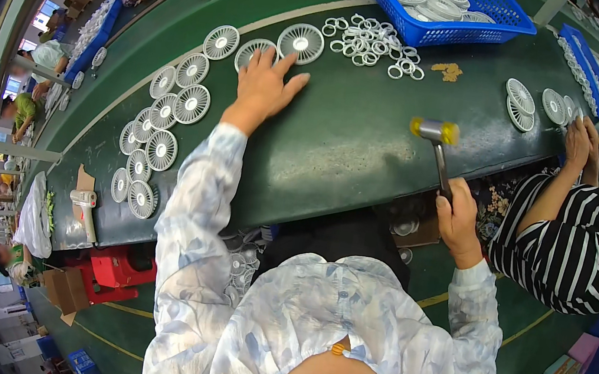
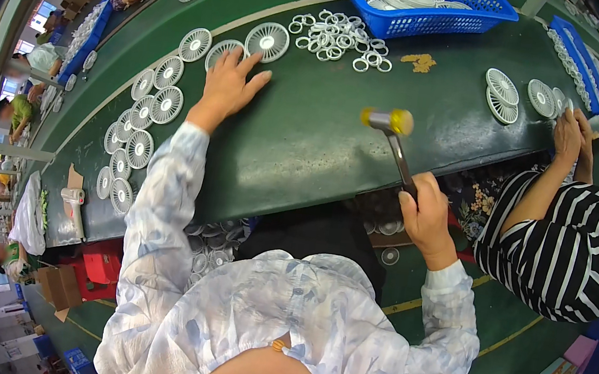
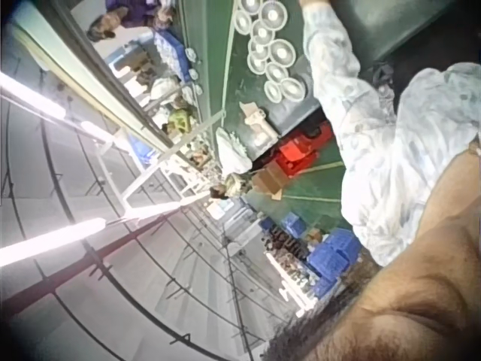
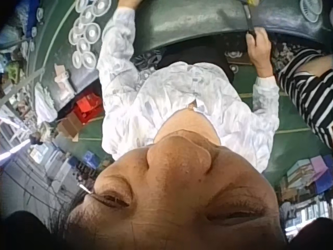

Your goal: The person assembles circular fan grilles by inserting plastic rings into their centers by hand, then secures the inserts by tapping them with a small mallet.

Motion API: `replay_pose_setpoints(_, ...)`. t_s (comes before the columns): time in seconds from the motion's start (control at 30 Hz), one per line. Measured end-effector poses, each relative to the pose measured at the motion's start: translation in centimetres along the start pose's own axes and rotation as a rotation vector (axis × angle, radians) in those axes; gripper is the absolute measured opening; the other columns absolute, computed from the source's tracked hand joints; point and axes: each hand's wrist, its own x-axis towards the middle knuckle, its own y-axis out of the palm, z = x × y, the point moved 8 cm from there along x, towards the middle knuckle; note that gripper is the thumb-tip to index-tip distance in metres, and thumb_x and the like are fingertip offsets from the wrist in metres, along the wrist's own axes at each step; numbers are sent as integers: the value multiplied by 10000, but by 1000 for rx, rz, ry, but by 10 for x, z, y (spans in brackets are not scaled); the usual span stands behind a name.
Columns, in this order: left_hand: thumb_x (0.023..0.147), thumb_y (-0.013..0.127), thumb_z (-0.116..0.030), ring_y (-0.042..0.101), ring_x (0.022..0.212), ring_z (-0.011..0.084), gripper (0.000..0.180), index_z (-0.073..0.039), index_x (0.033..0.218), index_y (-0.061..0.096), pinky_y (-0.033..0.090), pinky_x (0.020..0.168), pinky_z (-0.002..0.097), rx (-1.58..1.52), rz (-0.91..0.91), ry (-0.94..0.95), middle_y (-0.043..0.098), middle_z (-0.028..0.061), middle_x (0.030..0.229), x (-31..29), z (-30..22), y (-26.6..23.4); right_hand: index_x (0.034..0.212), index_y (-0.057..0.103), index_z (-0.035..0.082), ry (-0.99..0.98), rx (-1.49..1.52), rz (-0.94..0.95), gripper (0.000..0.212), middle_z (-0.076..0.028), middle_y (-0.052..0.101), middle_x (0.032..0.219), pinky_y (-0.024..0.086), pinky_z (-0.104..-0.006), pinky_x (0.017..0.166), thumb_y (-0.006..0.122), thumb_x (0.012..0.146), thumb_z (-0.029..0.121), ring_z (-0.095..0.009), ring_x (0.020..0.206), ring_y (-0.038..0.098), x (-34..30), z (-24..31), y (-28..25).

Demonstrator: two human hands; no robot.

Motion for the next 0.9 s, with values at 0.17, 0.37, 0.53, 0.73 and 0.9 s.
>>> replay_pose_setpoints(0.17,882,685,-453,354,1404,462,558,-167,1357,624,306,1106,620,-68,-29,184,425,231,1500,-107,-62,-22,976,555,19,155,-20,153,178,-200,595,715,451,-485,564,657,942,160,-436,665,606,31,13,20)
replay_pose_setpoints(0.37,809,779,-330,372,1389,445,663,-99,1391,560,310,1106,589,-252,-163,202,433,222,1489,-149,-78,-47,973,530,22,-30,-231,247,214,-194,606,705,470,-492,567,648,955,200,-430,668,615,74,57,39)
replay_pose_setpoints(0.53,826,775,-367,366,1406,458,788,17,1432,449,305,1140,545,-189,-225,70,406,301,1493,-133,-25,-35,911,491,27,7,-358,308,249,-195,632,700,483,-510,561,629,967,226,-424,652,634,64,52,49)
replay_pose_setpoints(0.73,849,745,-406,390,1408,416,773,28,1424,464,307,1134,585,-264,-186,22,455,251,1487,-131,-10,-18,928,487,13,107,-377,323,265,-220,603,654,467,-536,577,601,987,245,-464,668,613,77,59,37)
replay_pose_setpoints(0.9,847,726,-454,388,1422,373,764,6,1412,494,284,1121,651,-198,-110,32,492,177,1483,-140,-21,-24,941,480,20,57,-471,494,247,-224,591,659,441,-539,572,592,992,234,-465,657,599,70,46,51)
